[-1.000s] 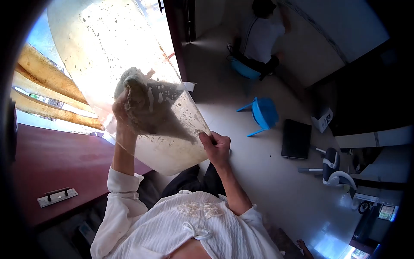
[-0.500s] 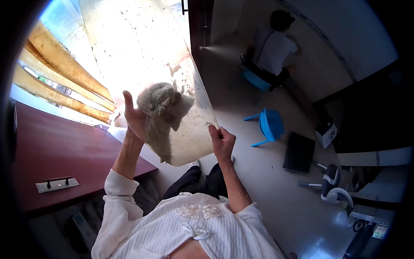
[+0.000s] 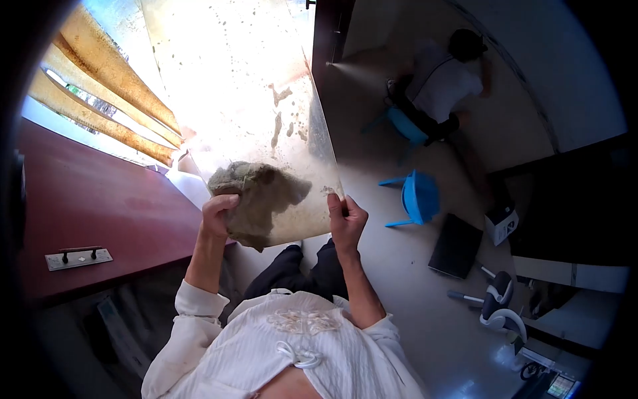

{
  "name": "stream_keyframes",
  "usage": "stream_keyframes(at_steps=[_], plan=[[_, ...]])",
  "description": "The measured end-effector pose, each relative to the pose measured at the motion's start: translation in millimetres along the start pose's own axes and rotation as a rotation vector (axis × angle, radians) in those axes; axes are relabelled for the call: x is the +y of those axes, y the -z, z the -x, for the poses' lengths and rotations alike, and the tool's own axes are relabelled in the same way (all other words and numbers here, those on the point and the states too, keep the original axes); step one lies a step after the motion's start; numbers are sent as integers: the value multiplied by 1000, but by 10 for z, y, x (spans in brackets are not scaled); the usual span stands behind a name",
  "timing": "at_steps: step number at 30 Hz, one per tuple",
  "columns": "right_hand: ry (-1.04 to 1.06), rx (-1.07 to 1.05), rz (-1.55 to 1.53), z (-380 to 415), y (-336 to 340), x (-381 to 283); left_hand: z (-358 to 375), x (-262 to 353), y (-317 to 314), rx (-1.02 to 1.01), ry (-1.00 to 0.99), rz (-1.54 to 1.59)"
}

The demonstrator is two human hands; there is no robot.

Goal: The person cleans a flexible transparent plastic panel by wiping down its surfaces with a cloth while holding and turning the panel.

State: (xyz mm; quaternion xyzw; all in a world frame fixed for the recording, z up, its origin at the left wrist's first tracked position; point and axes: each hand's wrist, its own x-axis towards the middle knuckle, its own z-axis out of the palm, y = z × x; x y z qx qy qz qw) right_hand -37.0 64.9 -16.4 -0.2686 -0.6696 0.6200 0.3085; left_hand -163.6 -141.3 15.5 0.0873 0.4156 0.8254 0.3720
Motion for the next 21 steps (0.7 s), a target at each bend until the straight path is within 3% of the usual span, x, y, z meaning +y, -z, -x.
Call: stream_keyframes(at_steps=[4, 6, 8, 10, 17, 21], plan=[[-83, -190, 22, -204, 168, 78, -48, -32, -125, 66, 52, 213], [87, -187, -77, -249, 76, -270, -68, -8, -257, 84, 8, 263], [244, -320, 45, -394, 12, -404, -54, -45, -340, 106, -10, 326], [434, -349, 183, -462, -164, -732, -73, -67, -369, 47, 97, 384], [426, -288, 331, -545, -462, -824, -64, -163, -513, 86, 17, 353], [322, -344, 223, -525, -441, -744, -37, -187, -469, 129, 24, 337]])
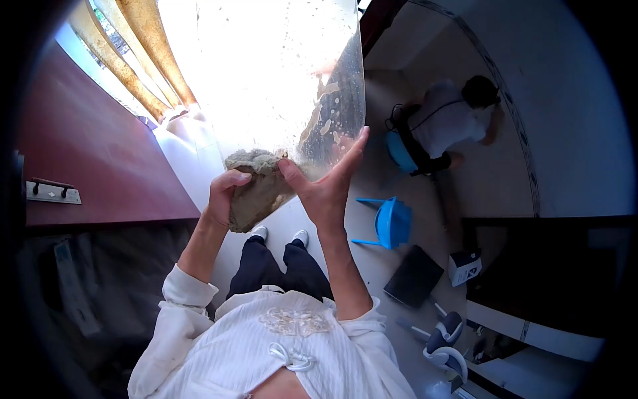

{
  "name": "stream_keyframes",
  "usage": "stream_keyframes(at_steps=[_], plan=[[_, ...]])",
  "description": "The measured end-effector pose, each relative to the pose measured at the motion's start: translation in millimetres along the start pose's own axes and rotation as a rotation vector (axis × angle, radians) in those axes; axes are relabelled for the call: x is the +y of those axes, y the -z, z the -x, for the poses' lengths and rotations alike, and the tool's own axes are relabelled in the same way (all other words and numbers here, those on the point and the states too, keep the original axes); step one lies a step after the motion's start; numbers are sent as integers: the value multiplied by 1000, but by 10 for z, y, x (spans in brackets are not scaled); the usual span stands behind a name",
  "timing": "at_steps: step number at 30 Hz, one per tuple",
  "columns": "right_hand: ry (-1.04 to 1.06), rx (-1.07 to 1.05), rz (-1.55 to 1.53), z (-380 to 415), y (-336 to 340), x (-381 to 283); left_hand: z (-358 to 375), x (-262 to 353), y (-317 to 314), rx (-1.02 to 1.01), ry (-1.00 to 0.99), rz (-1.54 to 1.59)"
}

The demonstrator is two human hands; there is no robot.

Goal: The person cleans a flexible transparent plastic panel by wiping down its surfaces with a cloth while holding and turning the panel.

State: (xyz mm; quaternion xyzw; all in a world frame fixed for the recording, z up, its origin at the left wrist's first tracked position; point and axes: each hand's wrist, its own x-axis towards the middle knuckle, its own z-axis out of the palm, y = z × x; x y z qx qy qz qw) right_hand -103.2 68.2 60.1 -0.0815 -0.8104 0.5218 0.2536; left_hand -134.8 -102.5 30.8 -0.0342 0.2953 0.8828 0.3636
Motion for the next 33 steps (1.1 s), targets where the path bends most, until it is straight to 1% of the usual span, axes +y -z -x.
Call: stream_keyframes(at_steps=[1, 4, 7, 11, 14, 16, 17, 19, 23, 26, 28, 33], plan=[[-33, -25, -49, 15, 7, 2, 21, 13, 0, 5, 3, -6], [-62, -22, -61, 61, 7, -7, 32, 42, 2, -32, -4, 27], [-44, -26, -114, 81, 34, -14, 28, 39, 37, -56, -9, 81], [-103, -51, -81, 125, 85, -116, 45, 50, 65, -94, -4, 164], [-75, -14, -23, 131, 120, -198, 24, 6, 56, -104, -7, 135], [22, 38, 51, 132, 28, -223, 33, 1, 105, -82, -5, 135], [23, 41, 54, 125, 3, -228, 31, -8, 106, -58, -5, 131], [59, 56, 128, 102, -29, -239, 29, -14, 80, -78, -7, 132], [74, 56, 161, 93, -60, -248, 42, 8, 55, -92, -8, 114], [23, 46, 123, 94, -96, -245, 44, 12, 77, -92, 27, 122], [-65, 37, 59, 81, -151, -241, 52, 17, 68, -90, 37, 120], [-34, 27, -25, 125, -171, -195, 61, 19, 107, -103, 35, 128]])
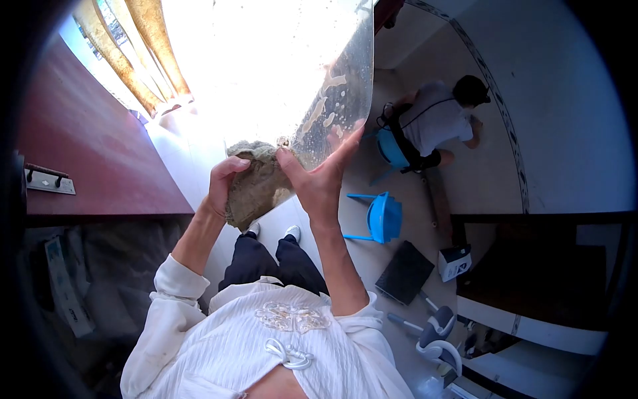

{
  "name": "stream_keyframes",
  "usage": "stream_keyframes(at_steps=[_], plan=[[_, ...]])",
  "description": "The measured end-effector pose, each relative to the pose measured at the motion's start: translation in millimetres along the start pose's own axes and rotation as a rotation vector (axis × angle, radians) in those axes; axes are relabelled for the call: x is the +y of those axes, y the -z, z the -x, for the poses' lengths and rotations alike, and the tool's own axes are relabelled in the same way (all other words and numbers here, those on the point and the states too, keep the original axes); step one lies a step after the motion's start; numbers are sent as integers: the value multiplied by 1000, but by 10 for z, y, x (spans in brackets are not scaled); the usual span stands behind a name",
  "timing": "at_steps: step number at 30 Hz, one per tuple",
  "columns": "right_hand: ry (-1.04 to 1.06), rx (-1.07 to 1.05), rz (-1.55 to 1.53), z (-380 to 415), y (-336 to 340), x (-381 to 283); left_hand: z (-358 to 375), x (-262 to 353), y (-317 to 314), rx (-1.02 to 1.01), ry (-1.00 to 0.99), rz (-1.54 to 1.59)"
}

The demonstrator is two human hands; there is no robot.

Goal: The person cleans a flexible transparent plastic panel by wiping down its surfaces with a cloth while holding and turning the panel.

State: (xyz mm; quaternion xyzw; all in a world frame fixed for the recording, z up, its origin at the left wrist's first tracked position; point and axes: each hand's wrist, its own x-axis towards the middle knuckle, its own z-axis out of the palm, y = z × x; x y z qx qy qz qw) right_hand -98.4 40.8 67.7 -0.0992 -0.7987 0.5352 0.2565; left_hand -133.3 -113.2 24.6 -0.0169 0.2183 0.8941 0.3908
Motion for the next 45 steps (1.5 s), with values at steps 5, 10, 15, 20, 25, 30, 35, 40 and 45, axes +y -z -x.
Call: stream_keyframes(at_steps=[5, 10, 15, 20, 25, 30, 35, 40, 45], plan=[[-43, -76, -45, -15, 20, 41, -39, -16, 96, 35, 6, 28], [-102, -107, -105, -2, 13, 25, -58, 32, 169, 22, 22, 44], [-103, -161, -180, 6, 155, 141, -75, 88, 173, 0, 11, 92], [-356, -271, -486, 300, 363, 551, -95, 230, 345, 27, -76, 101], [-373, -232, -585, 394, 347, 472, -149, 256, 470, -20, -55, 119], [-293, -143, -537, 460, 346, 447, -196, 204, 440, 16, -92, 146], [-252, 34, -726, 557, 314, 533, -212, 195, 468, -4, -85, 122], [-260, 76, -811, 647, 341, 675, -196, 158, 398, 37, -38, 134], [-335, 72, -671, 695, 332, 584, -193, 157, 472, -12, -46, 93]])
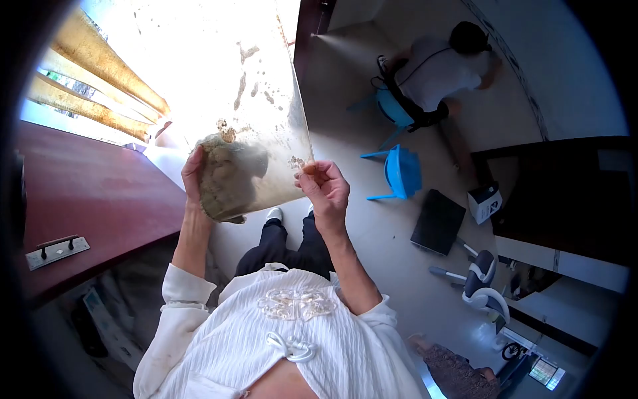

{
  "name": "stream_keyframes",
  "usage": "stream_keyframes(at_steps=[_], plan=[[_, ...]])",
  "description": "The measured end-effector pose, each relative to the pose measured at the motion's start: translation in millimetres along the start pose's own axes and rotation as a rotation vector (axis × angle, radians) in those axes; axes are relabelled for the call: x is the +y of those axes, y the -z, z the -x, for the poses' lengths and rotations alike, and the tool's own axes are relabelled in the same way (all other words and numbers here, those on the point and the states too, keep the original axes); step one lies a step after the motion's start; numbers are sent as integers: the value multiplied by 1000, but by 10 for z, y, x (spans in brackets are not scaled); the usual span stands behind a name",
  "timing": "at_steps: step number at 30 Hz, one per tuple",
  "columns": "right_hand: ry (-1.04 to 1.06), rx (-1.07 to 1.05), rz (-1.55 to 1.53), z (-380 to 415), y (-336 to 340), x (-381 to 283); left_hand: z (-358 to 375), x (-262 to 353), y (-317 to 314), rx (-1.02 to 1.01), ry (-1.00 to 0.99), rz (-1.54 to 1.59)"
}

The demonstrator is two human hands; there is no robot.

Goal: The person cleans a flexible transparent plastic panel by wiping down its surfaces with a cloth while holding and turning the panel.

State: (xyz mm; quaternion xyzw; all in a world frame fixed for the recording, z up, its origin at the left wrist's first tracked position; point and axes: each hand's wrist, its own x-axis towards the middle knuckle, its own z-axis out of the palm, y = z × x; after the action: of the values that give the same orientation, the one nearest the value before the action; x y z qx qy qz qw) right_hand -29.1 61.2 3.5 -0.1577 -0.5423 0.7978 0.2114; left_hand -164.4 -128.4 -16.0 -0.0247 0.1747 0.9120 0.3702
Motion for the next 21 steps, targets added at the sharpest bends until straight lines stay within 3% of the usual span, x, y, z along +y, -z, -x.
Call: stream_keyframes(at_steps=[5, 7, 11, 13, 18, 21], plan=[[66, 57, 325, -31, -39, 65, 68, -196, -318, 60, -27, 87], [111, 114, 273, -45, -98, 56, 78, -241, -349, 85, -44, 81], [147, 146, 295, -32, -88, 18, 43, -347, -528, 242, 152, -173], [125, 136, 263, -36, -40, 54, 32, -363, -794, 231, 402, -398], [-3, 36, 129, -22, 137, 72, -283, -534, -673, 96, 486, -749], [-79, 32, 114, 2, 183, 1, -251, -586, -828, 103, 538, -706]])
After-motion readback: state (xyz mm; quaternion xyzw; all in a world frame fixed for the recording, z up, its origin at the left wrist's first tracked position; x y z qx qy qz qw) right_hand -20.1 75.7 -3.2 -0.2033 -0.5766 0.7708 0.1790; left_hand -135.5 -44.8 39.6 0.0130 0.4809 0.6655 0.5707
